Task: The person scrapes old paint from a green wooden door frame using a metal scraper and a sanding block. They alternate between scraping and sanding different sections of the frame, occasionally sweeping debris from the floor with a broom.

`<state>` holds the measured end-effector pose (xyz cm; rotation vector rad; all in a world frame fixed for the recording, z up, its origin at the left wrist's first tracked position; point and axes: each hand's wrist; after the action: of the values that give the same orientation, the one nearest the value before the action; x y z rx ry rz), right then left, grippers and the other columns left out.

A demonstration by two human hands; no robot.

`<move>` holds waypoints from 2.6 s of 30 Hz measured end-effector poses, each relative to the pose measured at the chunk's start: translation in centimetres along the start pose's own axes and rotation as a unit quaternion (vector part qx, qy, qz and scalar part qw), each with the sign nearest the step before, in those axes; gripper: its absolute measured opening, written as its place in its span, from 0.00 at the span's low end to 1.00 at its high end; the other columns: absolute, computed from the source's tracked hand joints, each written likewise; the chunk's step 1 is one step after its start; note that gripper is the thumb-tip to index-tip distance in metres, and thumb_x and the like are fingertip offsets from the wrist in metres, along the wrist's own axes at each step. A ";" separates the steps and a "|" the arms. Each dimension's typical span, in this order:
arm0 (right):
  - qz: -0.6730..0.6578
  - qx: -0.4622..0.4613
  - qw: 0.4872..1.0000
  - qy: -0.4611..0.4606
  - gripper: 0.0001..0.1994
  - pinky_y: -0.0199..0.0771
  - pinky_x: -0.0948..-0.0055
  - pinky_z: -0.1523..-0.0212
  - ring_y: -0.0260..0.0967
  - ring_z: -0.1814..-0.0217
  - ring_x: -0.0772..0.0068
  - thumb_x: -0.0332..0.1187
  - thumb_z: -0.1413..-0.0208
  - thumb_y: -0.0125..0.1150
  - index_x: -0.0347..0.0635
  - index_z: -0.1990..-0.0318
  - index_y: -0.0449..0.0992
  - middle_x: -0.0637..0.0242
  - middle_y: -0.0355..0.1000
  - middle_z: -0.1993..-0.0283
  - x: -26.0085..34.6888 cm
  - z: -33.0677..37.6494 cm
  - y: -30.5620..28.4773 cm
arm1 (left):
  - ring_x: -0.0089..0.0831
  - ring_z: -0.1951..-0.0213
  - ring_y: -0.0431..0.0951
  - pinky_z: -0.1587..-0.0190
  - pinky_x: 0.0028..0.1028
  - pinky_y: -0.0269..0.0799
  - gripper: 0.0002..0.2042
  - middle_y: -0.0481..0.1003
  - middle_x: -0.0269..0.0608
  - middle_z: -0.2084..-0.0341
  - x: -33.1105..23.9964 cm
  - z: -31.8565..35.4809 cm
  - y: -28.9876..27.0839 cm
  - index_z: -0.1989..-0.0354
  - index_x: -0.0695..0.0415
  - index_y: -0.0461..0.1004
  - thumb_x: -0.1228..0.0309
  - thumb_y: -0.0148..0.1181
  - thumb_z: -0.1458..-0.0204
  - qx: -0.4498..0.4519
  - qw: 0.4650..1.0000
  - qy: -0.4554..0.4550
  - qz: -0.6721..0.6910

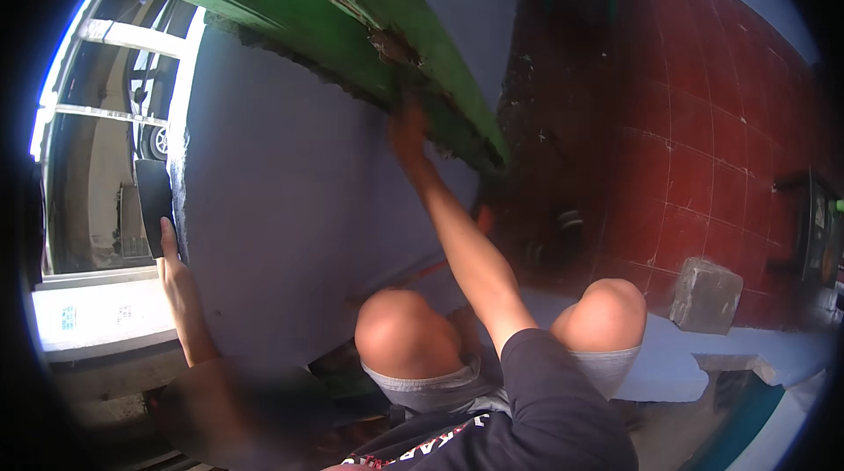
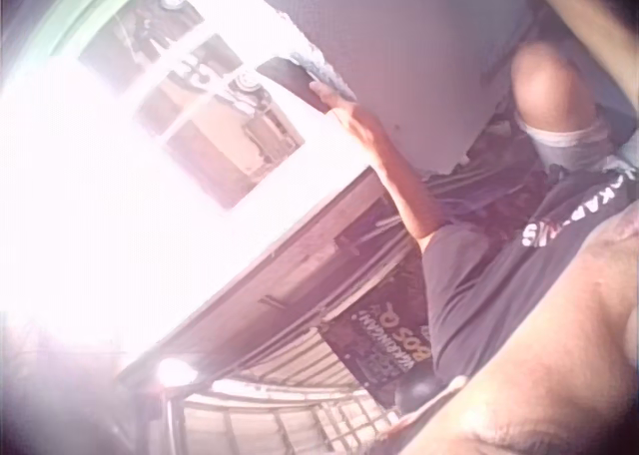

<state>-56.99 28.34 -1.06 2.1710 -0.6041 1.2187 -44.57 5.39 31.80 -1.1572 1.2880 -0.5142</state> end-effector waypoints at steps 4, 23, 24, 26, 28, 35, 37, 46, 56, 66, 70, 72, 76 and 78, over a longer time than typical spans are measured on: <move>-0.082 0.003 0.996 -0.021 0.21 0.65 0.56 0.37 0.67 0.39 0.38 0.21 0.43 0.47 0.28 0.41 0.70 0.36 0.69 0.43 10.8 -6.2 5.8 | 0.50 0.35 0.65 0.34 0.39 0.59 0.43 0.66 0.64 0.38 1.0 -0.1 -0.2 0.36 0.71 0.63 0.37 0.37 0.38 0.016 0.997 -0.050 0.052; -0.031 -0.005 0.979 -0.201 0.33 0.71 0.51 0.52 0.73 0.54 0.47 0.52 0.43 0.57 0.33 0.40 0.65 0.48 0.74 0.58 15.5 -15.2 7.7 | 0.49 0.35 0.65 0.31 0.38 0.55 0.37 0.63 0.57 0.34 1.2 -1.0 0.3 0.31 0.55 0.62 0.38 0.35 0.38 -0.044 0.998 0.033 0.007; -0.022 -0.019 0.977 -0.211 0.33 0.71 0.52 0.53 0.73 0.55 0.47 0.52 0.43 0.57 0.33 0.40 0.65 0.48 0.74 0.58 15.4 -15.3 7.9 | 0.49 0.34 0.64 0.31 0.38 0.54 0.37 0.63 0.56 0.34 0.7 -0.6 0.5 0.30 0.54 0.61 0.39 0.34 0.37 -0.037 0.999 0.003 0.013; -0.023 0.031 0.983 -0.178 0.31 0.72 0.52 0.55 0.74 0.56 0.47 0.51 0.42 0.56 0.34 0.41 0.66 0.48 0.75 0.59 14.9 -15.3 7.9 | 0.48 0.34 0.64 0.31 0.37 0.54 0.36 0.63 0.56 0.34 0.3 -0.1 0.9 0.30 0.54 0.62 0.40 0.34 0.37 -0.046 0.999 0.002 0.019; -0.056 0.163 0.981 -0.094 0.30 0.72 0.51 0.55 0.74 0.55 0.47 0.50 0.42 0.55 0.34 0.42 0.67 0.47 0.75 0.57 16.4 -15.2 6.4 | 0.47 0.34 0.64 0.31 0.37 0.54 0.35 0.64 0.56 0.34 0.7 -0.1 0.8 0.31 0.56 0.62 0.41 0.34 0.36 -0.059 0.998 0.006 0.016; -0.010 -0.018 0.990 -0.137 0.20 0.69 0.48 0.55 0.74 0.57 0.47 0.45 0.38 0.50 0.35 0.50 0.71 0.47 0.74 0.57 17.9 -16.2 9.9 | 0.45 0.37 0.67 0.34 0.34 0.57 0.39 0.67 0.56 0.37 -0.6 0.8 1.2 0.34 0.63 0.65 0.39 0.39 0.38 -0.084 0.996 -0.008 0.027; -0.031 -0.033 0.989 -0.143 0.18 0.69 0.48 0.55 0.73 0.59 0.47 0.42 0.38 0.49 0.35 0.51 0.71 0.47 0.73 0.58 18.5 -16.1 9.9 | 0.44 0.37 0.67 0.34 0.34 0.58 0.40 0.67 0.56 0.37 -1.0 1.1 1.3 0.35 0.65 0.66 0.38 0.39 0.38 -0.092 0.996 -0.012 0.020; -0.053 -0.089 0.979 -0.176 0.18 0.63 0.47 0.45 0.67 0.51 0.45 0.35 0.40 0.47 0.32 0.48 0.70 0.47 0.69 0.52 14.9 -11.7 7.1 | 0.46 0.39 0.70 0.35 0.37 0.60 0.37 0.68 0.59 0.39 -0.1 0.7 0.8 0.35 0.64 0.66 0.41 0.43 0.38 -0.072 0.997 -0.006 0.035; 0.236 -0.069 0.969 -0.028 0.25 0.55 0.42 0.31 0.60 0.33 0.39 0.25 0.45 0.50 0.24 0.38 0.65 0.40 0.64 0.36 -9.9 3.0 3.5 | 0.47 0.40 0.71 0.35 0.40 0.62 0.29 0.68 0.62 0.39 3.1 -0.7 -1.5 0.28 0.52 0.55 0.61 0.49 0.37 -0.105 0.971 0.129 -0.173; 0.240 -0.012 0.969 0.053 0.18 0.59 0.45 0.37 0.62 0.41 0.34 0.27 0.39 0.45 0.29 0.44 0.70 0.38 0.68 0.44 -8.6 1.8 2.5 | 0.45 0.41 0.73 0.37 0.37 0.65 0.30 0.69 0.62 0.40 3.4 -0.6 -1.0 0.27 0.51 0.53 0.67 0.50 0.38 -0.136 0.938 0.198 -0.251; -0.014 0.068 0.997 -0.034 0.19 0.64 0.44 0.42 0.65 0.42 0.38 0.31 0.43 0.49 0.36 0.44 0.72 0.42 0.68 0.40 8.0 -5.4 2.7 | 0.45 0.41 0.73 0.37 0.36 0.66 0.30 0.69 0.62 0.40 3.3 0.4 -1.8 0.26 0.50 0.53 0.70 0.50 0.38 -0.148 0.919 0.213 -0.297; -0.082 -0.038 0.990 -0.104 0.20 0.64 0.44 0.40 0.65 0.41 0.39 0.34 0.42 0.50 0.35 0.44 0.71 0.43 0.66 0.38 9.8 -7.2 2.5 | 0.45 0.41 0.74 0.37 0.35 0.66 0.31 0.69 0.62 0.40 2.4 0.3 -1.1 0.26 0.50 0.52 0.71 0.51 0.39 -0.145 0.915 0.232 -0.295; 0.051 -0.006 0.992 -0.112 0.21 0.63 0.45 0.38 0.65 0.41 0.38 0.35 0.41 0.52 0.32 0.43 0.70 0.44 0.65 0.36 6.2 -5.8 2.6 | 0.42 0.45 0.76 0.41 0.33 0.69 0.32 0.72 0.60 0.43 2.4 0.1 -1.3 0.26 0.50 0.52 0.73 0.52 0.40 -0.159 0.908 0.240 -0.305; 0.159 -0.042 0.979 -0.118 0.22 0.62 0.45 0.37 0.66 0.41 0.38 0.34 0.43 0.52 0.31 0.43 0.70 0.44 0.65 0.36 0.7 -2.8 3.1 | 0.41 0.47 0.77 0.43 0.32 0.71 0.32 0.73 0.60 0.44 2.6 0.1 -1.2 0.26 0.50 0.52 0.74 0.52 0.40 -0.159 0.906 0.245 -0.307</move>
<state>-60.30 27.87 1.52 2.2218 -1.1179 1.0709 -43.42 2.77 31.62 -1.8045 1.4511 -1.1463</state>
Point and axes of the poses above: each hand's wrist, its own z-axis away from the middle knuckle, its own y-axis out of the palm, x = y × z
